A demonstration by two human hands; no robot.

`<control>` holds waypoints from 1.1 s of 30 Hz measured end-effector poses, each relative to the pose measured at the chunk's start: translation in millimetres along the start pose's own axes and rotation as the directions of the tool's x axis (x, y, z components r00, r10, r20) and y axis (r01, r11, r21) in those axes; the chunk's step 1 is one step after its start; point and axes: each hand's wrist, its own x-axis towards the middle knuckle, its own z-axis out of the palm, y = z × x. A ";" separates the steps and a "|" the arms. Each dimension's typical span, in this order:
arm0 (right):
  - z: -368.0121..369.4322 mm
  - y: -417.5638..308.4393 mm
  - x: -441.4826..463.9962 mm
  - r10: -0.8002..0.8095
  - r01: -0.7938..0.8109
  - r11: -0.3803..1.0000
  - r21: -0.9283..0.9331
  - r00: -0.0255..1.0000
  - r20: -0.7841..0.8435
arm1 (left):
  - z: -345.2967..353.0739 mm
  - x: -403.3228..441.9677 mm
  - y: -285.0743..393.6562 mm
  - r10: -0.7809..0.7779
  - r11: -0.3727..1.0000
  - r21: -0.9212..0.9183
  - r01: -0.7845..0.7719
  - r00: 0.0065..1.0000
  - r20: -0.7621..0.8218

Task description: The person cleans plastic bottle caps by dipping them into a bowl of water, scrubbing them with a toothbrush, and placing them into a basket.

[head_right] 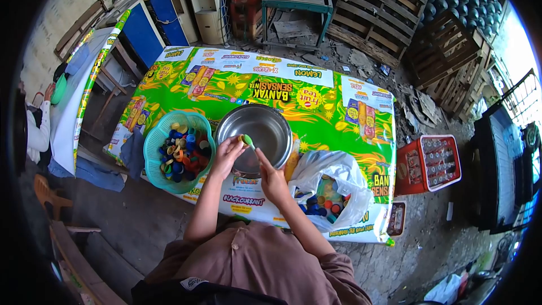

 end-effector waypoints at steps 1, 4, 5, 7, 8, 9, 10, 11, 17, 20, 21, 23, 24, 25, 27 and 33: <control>-3.0 -2.0 2.9 0.063 -0.063 0.998 0.007 0.998 -0.004 | -0.7 0.2 -3.5 -0.011 0.999 0.037 0.011 1.000 0.009; 1.4 -6.2 2.5 -0.083 0.089 0.993 0.072 0.993 -0.084 | 2.8 -0.4 -5.2 -0.066 0.997 -0.043 0.066 0.998 -0.002; 4.7 -4.7 1.5 -0.261 0.250 0.964 -0.091 0.957 -0.129 | -1.3 3.6 -14.3 -0.048 0.992 -0.115 0.049 0.999 0.010; -0.6 -7.9 2.6 -0.079 0.079 0.997 -0.006 0.994 -0.082 | -1.0 2.7 -12.0 -0.056 0.998 -0.040 0.056 0.998 0.005; -4.3 -10.6 2.5 0.104 -0.102 0.992 0.073 0.994 -0.018 | -1.2 1.0 -11.7 -0.066 0.997 0.038 0.066 0.998 -0.004; -14.6 -26.0 6.8 0.269 -0.270 0.963 0.013 0.962 0.053 | -1.2 0.6 -9.6 -0.068 0.997 0.039 0.069 0.998 -0.006; -11.0 -22.9 5.9 0.270 -0.271 0.962 0.016 0.961 0.052 | -0.3 2.5 -6.3 -0.043 0.998 0.042 0.043 0.999 0.005; -5.1 -16.3 2.3 0.124 -0.124 0.992 0.017 0.992 0.022 | 0.7 3.5 -4.3 -0.020 0.999 0.042 0.019 1.000 0.016; -5.5 -27.1 9.8 0.188 -0.188 0.980 0.069 0.982 -0.006 | -1.6 7.8 -8.8 -0.070 0.996 -0.055 0.072 0.997 0.038; 5.9 -11.9 4.8 -0.239 0.230 0.970 -0.081 0.960 -0.143 | -2.2 10.0 -11.9 -0.077 0.996 -0.036 0.078 0.997 0.027; 2.7 -15.3 5.3 -0.125 0.121 0.992 -0.038 0.985 -0.117 | -1.1 11.5 -14.4 -0.102 0.993 0.059 0.103 0.994 -0.030; -3.7 -25.7 5.5 0.061 -0.061 0.998 0.003 0.996 -0.063 | -0.6 14.4 -18.7 -0.102 0.995 0.020 0.102 0.995 -0.011; -1.9 -24.4 4.3 0.061 -0.061 0.998 0.003 0.996 -0.065 | -0.4 14.8 -18.6 -0.104 0.994 -0.014 0.104 0.995 0.010; 1.0 -21.8 0.7 -0.002 -0.001 0.999 -0.040 0.999 -0.055 | -1.4 15.2 -18.2 -0.107 0.994 -0.014 0.107 0.994 0.012; -0.9 -21.8 -1.9 -0.024 0.022 0.997 -0.072 0.999 -0.035 | -3.0 18.5 -16.2 -0.095 0.993 0.074 0.092 0.995 0.039; -1.5 -20.9 -0.6 -0.028 0.024 0.998 -0.063 0.998 -0.056 | 3.2 15.6 -11.4 -0.164 0.987 0.004 0.164 0.985 0.057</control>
